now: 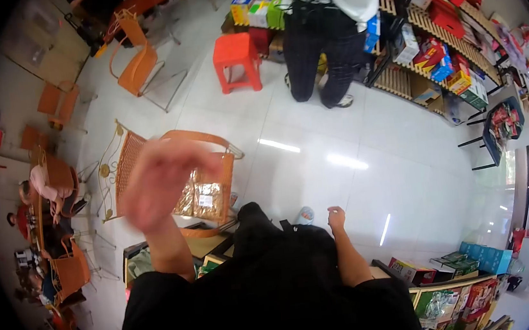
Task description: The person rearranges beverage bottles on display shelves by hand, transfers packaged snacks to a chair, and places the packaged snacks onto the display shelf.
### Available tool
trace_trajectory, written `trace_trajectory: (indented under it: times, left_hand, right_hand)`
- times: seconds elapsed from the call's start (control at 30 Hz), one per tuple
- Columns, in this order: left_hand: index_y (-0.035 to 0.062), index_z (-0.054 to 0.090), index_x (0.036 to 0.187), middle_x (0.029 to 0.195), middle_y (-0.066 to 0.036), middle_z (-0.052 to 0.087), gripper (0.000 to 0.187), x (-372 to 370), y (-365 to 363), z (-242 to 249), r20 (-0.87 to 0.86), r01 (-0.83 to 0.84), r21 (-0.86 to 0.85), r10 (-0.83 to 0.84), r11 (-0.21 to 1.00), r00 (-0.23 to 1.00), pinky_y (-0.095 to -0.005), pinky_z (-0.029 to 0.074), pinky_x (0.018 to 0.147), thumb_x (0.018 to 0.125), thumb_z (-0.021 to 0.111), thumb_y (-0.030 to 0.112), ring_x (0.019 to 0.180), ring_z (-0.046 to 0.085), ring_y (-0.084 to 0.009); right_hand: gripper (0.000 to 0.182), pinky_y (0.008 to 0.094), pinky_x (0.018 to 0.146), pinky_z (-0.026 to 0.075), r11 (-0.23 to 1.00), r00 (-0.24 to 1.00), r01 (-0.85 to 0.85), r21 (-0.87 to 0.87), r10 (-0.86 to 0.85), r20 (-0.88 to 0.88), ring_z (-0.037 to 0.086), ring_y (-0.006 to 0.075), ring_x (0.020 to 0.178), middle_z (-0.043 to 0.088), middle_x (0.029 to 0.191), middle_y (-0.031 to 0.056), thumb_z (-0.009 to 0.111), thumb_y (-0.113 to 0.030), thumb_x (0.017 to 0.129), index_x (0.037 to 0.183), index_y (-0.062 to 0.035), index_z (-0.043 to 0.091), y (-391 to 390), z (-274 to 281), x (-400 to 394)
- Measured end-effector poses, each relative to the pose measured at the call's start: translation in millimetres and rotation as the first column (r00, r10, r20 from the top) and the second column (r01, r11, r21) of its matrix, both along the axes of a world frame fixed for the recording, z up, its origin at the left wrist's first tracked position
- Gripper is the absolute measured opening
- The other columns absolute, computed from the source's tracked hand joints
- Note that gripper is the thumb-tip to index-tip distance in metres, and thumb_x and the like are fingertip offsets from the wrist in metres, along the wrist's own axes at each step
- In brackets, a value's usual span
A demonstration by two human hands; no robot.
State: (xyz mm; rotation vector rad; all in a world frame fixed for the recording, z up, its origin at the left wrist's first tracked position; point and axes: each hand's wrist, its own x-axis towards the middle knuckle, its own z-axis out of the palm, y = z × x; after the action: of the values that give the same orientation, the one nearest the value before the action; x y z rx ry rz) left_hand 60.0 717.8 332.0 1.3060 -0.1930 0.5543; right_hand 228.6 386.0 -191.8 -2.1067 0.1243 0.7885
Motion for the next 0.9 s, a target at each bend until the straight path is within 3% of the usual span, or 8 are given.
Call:
trace_trajectory:
  times: [0.07,0.1,0.17,0.3,0.47,0.53,0.63,0.9]
  left_hand:
    - [-0.0035,0.051,0.118,0.113,-0.018,0.058,0.047,10,-47,48,0.221,0.232,0.115,-0.252,0.966,0.942,-0.0376,0.041,0.091,0.091,0.046,0.034,0.103,0.056,-0.0260]
    - [-0.0031,0.051,0.117,0.112,-0.017,0.058,0.045,16,-68,62,0.280,0.253,0.221,-0.310,0.942,0.909,-0.0374,0.041,0.090,0.091,0.046,0.034,0.102,0.056,-0.0259]
    - [-0.0022,0.052,0.115,0.111,-0.017,0.058,0.043,36,-97,80,0.346,0.225,0.367,-0.357,0.902,0.867,-0.0369,0.041,0.088,0.090,0.047,0.032,0.100,0.056,-0.0256]
    - [-0.0006,0.054,0.112,0.107,-0.015,0.058,0.038,77,-131,89,0.432,0.079,0.520,-0.342,0.851,0.834,-0.0361,0.041,0.084,0.089,0.049,0.029,0.096,0.056,-0.0251]
    - [0.0015,0.056,0.107,0.103,-0.013,0.058,0.032,116,-137,89,0.499,-0.036,0.547,-0.291,0.836,0.816,-0.0350,0.041,0.079,0.087,0.050,0.025,0.091,0.055,-0.0245]
    - [0.0023,0.057,0.105,0.101,-0.013,0.058,0.029,130,-128,87,0.519,-0.073,0.545,-0.268,0.835,0.812,-0.0345,0.041,0.077,0.086,0.051,0.024,0.089,0.055,-0.0242]
    - [0.0035,0.058,0.103,0.099,-0.011,0.058,0.026,143,-106,80,0.557,-0.148,0.535,-0.215,0.832,0.803,-0.0339,0.041,0.074,0.085,0.052,0.021,0.086,0.055,-0.0238]
    - [0.0068,0.061,0.096,0.092,-0.009,0.058,0.017,151,-4,79,0.695,-0.415,0.442,-0.012,0.795,0.719,-0.0321,0.042,0.066,0.083,0.055,0.015,0.079,0.055,-0.0228]
  right_hand:
    - [0.014,0.0292,0.039,0.042,0.986,0.907,-0.112,-0.123,0.151,0.393,0.052,0.0147,0.044,0.056,0.059,0.0083,0.052,-0.008,0.082,0.086,-0.0043,0.065,-58,-90,23]
    - [0.014,0.0292,0.039,0.042,0.986,0.902,-0.113,-0.122,0.153,0.403,0.052,0.0147,0.044,0.056,0.059,0.0083,0.052,-0.008,0.082,0.086,-0.0043,0.065,-67,-74,33]
    - [0.014,0.0282,0.039,0.042,0.997,0.994,0.071,0.024,-0.069,-0.084,0.052,0.0145,0.046,0.056,0.061,0.0090,0.053,-0.011,0.083,0.088,-0.0029,0.064,-67,2,35]
    - [0.017,0.0272,0.040,0.043,0.993,0.982,0.112,0.048,-0.103,-0.161,0.051,0.0143,0.047,0.056,0.063,0.0085,0.051,-0.011,0.084,0.096,-0.0030,0.061,-90,13,41]
    - [0.017,0.0273,0.041,0.044,0.987,0.968,0.151,0.049,-0.138,-0.210,0.053,0.0147,0.046,0.057,0.063,0.0090,0.051,-0.013,0.085,0.095,-0.0035,0.061,-91,2,15]
    - [0.016,0.0296,0.043,0.045,0.997,0.994,0.032,0.067,-0.025,-0.102,0.057,0.0172,0.050,0.060,0.062,0.0100,0.054,-0.015,0.084,0.092,-0.0040,0.064,-91,-18,-1]
    - [0.018,0.0366,0.064,0.051,0.978,0.977,-0.179,-0.105,0.190,0.101,0.065,0.0271,0.069,0.066,0.073,0.0147,0.058,-0.019,0.080,0.086,-0.0059,0.068,-89,-49,-8]
    - [0.018,0.0418,0.079,0.049,0.943,0.977,-0.029,-0.333,0.097,0.192,0.063,0.0338,0.087,0.067,0.089,0.0178,0.060,-0.021,0.077,0.082,-0.0063,0.069,-52,-38,70]
